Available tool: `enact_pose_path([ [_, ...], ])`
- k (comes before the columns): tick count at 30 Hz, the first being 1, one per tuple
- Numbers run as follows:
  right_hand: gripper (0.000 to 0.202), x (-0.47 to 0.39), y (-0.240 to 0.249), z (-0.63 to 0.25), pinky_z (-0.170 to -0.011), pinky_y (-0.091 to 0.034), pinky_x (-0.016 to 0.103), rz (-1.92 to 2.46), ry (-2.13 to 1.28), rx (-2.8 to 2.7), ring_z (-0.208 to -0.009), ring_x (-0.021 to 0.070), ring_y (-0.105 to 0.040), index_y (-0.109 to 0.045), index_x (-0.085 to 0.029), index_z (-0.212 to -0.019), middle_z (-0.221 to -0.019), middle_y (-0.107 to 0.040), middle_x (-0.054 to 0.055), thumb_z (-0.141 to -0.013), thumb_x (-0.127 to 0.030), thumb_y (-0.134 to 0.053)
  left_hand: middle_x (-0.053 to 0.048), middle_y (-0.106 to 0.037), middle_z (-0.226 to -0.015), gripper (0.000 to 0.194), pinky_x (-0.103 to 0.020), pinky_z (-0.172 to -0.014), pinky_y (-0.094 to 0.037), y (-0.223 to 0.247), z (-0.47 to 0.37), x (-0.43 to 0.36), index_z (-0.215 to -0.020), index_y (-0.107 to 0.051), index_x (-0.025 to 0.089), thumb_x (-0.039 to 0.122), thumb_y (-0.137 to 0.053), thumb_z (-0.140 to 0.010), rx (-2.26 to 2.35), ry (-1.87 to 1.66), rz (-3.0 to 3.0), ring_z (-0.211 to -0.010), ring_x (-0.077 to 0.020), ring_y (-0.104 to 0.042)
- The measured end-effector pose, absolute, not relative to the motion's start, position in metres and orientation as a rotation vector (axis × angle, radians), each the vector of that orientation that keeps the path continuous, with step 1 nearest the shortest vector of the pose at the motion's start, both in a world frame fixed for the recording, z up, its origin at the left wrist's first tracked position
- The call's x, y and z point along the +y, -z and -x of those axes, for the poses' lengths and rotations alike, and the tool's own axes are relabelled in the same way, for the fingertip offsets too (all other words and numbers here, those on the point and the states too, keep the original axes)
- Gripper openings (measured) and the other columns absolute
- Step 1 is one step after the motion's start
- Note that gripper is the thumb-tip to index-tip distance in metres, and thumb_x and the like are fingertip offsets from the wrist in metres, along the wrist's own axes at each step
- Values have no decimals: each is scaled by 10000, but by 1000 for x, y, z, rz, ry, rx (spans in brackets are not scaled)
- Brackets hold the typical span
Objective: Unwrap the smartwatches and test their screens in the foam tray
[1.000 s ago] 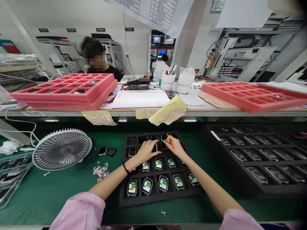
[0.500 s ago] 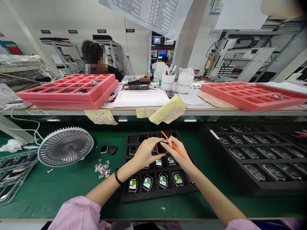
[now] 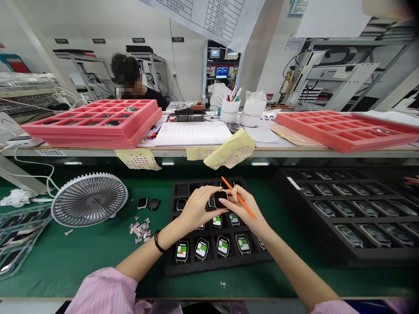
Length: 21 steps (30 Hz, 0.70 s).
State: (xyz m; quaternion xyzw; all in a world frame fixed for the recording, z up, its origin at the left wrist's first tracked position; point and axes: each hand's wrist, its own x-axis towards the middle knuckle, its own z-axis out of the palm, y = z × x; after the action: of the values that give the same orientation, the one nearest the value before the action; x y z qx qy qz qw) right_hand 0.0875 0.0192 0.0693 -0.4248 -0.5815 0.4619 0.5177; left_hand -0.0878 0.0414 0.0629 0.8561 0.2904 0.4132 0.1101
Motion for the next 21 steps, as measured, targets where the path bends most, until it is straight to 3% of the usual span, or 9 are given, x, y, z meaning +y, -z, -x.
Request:
enact_pose_path([
  [6, 394, 64, -21, -119, -583, -355, 287, 1341, -663, -1629, -554, 144, -417, -325, -238, -618, -592, -455, -36, -718, -444, -645, -107, -613, -1145, 347, -399, -894, -505, -66, 105, 41, -1217, -499, 198, 296, -576, -892, 964, -1231, -2492, -1081, -228, -578],
  [14, 454, 78, 11, -131, -519, -322, 294, 1384, -708, -1644, -468, 131, -382, -359, -241, -564, -509, -430, -41, -647, -532, -697, -96, -610, -1142, 281, -389, -923, -494, -58, 131, 34, -1191, -520, 198, 267, -517, -919, 1056, -1144, -2541, -1100, -221, -570],
  [17, 416, 68, 0, -129, -549, -358, 312, 1388, -706, -1606, -522, 165, -477, -404, -239, -613, -560, -511, 1, -770, -572, -598, -92, -621, -1109, 241, -357, -884, -505, -52, 145, 32, -1145, -537, 194, 285, -486, -929, 1203, -1103, -2538, -1060, -215, -590],
  [21, 412, 44, -7, -95, -563, -421, 301, 1341, -829, -1634, -597, 185, -590, -503, -218, -735, -676, -616, 44, -927, -548, -347, -53, -667, -808, 175, -272, -597, -505, -37, 159, 29, -970, -572, 185, 297, -443, -931, 1632, -679, -2445, -738, -201, -662],
])
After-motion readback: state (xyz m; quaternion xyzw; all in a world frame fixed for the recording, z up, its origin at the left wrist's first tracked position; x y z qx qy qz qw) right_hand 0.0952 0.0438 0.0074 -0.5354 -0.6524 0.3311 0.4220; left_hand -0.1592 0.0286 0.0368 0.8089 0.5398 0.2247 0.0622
